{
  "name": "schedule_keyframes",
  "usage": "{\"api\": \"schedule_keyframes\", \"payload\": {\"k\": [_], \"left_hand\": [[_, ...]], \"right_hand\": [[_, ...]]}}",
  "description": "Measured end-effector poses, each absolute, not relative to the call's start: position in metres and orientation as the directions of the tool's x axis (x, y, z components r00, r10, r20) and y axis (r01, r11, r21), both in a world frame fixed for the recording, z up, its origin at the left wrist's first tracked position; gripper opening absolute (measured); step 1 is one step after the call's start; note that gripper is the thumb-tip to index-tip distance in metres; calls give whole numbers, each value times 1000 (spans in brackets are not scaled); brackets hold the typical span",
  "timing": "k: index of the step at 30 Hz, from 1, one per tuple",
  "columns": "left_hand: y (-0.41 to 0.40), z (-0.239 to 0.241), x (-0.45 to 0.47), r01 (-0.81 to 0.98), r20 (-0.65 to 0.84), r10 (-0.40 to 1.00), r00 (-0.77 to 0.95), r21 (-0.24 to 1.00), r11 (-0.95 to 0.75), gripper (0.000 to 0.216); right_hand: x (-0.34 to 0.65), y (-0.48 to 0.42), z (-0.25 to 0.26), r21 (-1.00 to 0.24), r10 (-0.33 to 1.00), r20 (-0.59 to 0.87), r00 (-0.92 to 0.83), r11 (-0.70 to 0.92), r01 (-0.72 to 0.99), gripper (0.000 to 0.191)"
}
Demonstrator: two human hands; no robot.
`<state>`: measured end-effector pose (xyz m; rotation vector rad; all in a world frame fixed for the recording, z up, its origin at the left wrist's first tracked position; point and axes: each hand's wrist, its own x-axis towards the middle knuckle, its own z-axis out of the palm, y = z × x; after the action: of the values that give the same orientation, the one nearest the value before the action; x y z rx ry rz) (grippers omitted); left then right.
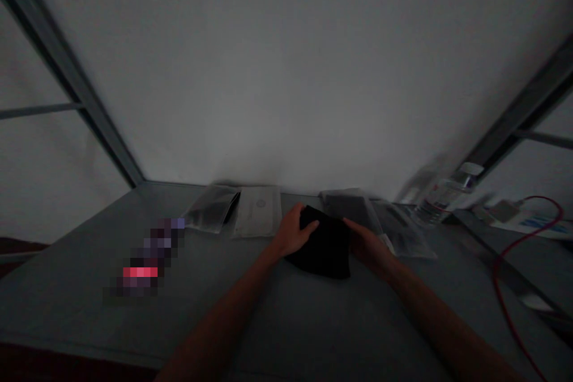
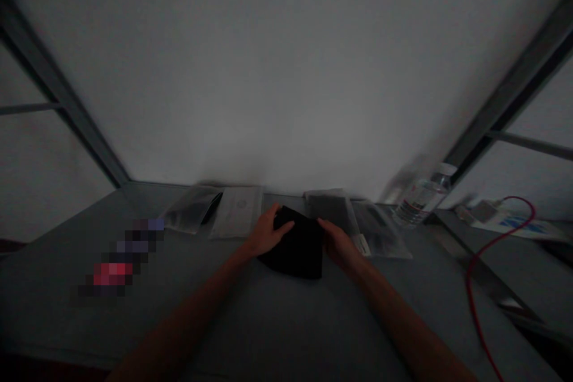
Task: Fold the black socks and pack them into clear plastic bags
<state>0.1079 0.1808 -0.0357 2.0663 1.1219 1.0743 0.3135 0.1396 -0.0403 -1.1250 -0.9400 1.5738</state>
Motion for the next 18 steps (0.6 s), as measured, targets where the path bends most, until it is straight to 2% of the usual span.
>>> {"api": "schedule_keyframes", "payload": {"k": [3,6,9,11,13,14,18], "left_hand": [[179,-31,109,343,388,872,298,809,-477,24],[176,-20,106,148,347,896,278,906,-396,32],[176,-9,96,-173,231,851,473,971,-167,38],[178,-3,88,-287,160,719,677,956,58,47],[181,-2,84,-276,105,621,777,943,185,54],[183,-3,83,-243,73,617,784,950,197,52],[183,-18,93,-11,-35,709,704,998,60,40]], "right_hand": [[309,137,-39,-930,970,-230,-79,-243,-275,30],[307,135,-35,-914,965,-244,-91,-261,-310,37],[310,134,-31,-910,962,-260,-85,-274,-310,45],[311,134,-32,-936,968,-243,-61,-251,-248,48],[312,134,-36,-977,983,-173,-59,-179,-117,46],[312,135,-39,-991,989,-126,-79,-129,-32,44],[310,134,-57,-959,972,69,-223,127,254,52]]}}
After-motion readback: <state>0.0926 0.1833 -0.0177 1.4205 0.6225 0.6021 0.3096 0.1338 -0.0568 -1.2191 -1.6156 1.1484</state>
